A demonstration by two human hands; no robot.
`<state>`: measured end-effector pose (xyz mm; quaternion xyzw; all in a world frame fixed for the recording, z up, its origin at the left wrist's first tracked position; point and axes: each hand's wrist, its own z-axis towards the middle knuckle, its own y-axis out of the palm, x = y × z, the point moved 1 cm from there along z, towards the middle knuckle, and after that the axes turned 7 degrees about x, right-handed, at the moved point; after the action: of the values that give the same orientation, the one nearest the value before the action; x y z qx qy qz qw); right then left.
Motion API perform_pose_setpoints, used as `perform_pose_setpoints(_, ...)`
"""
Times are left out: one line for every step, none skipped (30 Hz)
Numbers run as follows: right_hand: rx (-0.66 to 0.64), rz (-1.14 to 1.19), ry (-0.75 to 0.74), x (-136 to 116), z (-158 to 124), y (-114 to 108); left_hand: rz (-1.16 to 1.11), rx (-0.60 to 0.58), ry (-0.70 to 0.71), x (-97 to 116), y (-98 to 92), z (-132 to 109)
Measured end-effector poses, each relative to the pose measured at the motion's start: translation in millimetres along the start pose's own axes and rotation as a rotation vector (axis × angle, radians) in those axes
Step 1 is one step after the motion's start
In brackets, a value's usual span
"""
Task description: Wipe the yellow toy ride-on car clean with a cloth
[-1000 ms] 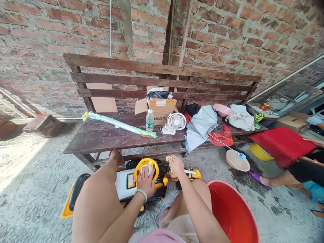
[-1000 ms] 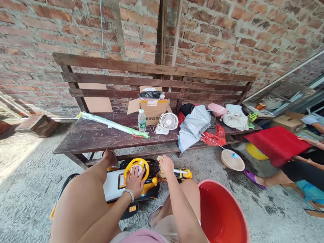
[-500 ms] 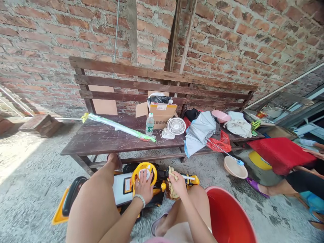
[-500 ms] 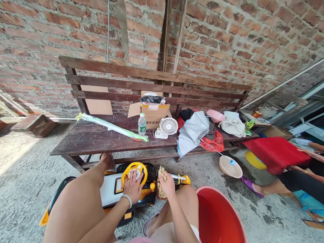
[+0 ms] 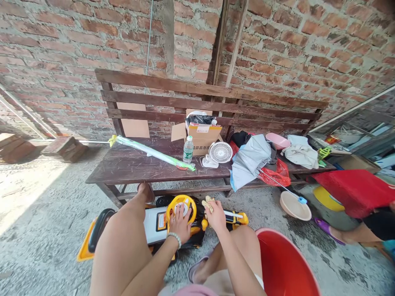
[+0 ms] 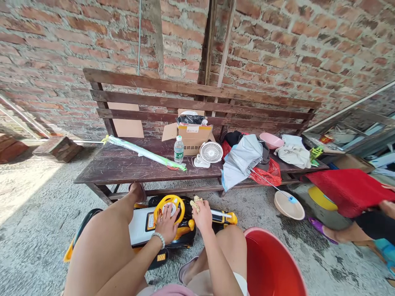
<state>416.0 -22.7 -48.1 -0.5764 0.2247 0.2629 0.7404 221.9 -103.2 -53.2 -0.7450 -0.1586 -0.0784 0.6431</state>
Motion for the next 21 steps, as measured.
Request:
perform_pose_setpoints(0.011,0.024,0.047,6,5,3,-0.005,0.004,0.000,-1,1.3,0)
perform_pose_setpoints(0.019,0.045,0.104,11,11,5,-0.007,0.009,0.000,-2,2.9,1)
perform_pose_setpoints(0.024,0.058,0.161,16,17,6,-0.006,0.010,-0.001,-2,4.7,1)
perform_pose_setpoints(0.022,0.058,0.206,20,23,6,-0.004,0.008,-0.002,-3,6.4,2)
perform_pose_setpoints(0.013,0.044,0.231,23,28,5,0.001,0.004,-0.003,-4,7.9,2)
perform_pose_setpoints(0.001,0.017,0.238,26,32,4,0.006,-0.003,-0.003,-4,9.1,2)
perform_pose_setpoints(-0.011,-0.019,0.231,28,33,2,0.012,-0.007,0.000,-5,9.8,3)
perform_pose_setpoints(-0.019,-0.054,0.221,31,33,0,0.017,-0.006,0.005,-5,10.0,3)
perform_pose_setpoints(-0.021,-0.081,0.214,33,30,-3,0.020,-0.002,0.009,-5,9.8,3)
perform_pose_setpoints(-0.013,-0.094,0.214,36,26,-6,0.020,0.003,0.013,-5,9.3,3)
perform_pose_setpoints(0.008,-0.083,0.219,39,21,-9,0.018,0.006,0.015,-5,8.5,2)
perform_pose_setpoints(0.041,-0.047,0.226,41,14,-12,0.014,0.007,0.014,-4,7.6,2)
perform_pose_setpoints(0.085,0.012,0.237,43,8,-16,0.011,0.009,0.011,-4,6.7,2)
perform_pose_setpoints(0.130,0.090,0.251,44,1,-20,0.010,0.009,0.006,-3,5.9,1)
perform_pose_setpoints(0.165,0.178,0.264,42,-6,-25,0.011,0.012,0.002,-1,5.1,1)
perform_pose_setpoints(0.174,0.266,0.271,39,-13,-28,0.012,0.014,0.000,0,4.5,1)
perform_pose_setpoints(0.152,0.342,0.265,34,-19,-30,0.014,0.015,-0.002,1,4.1,1)
perform_pose_setpoints(0.106,0.396,0.242,27,-26,-32,0.016,0.013,-0.004,1,3.9,1)
perform_pose_setpoints(0.042,0.420,0.201,19,-33,-31,0.019,0.008,-0.004,1,3.8,1)
perform_pose_setpoints(-0.029,0.410,0.147,11,-41,-29,0.022,0.000,-0.005,1,3.7,2)
perform_pose_setpoints(-0.090,0.375,0.093,3,-48,-26,0.025,-0.007,-0.005,1,3.7,2)
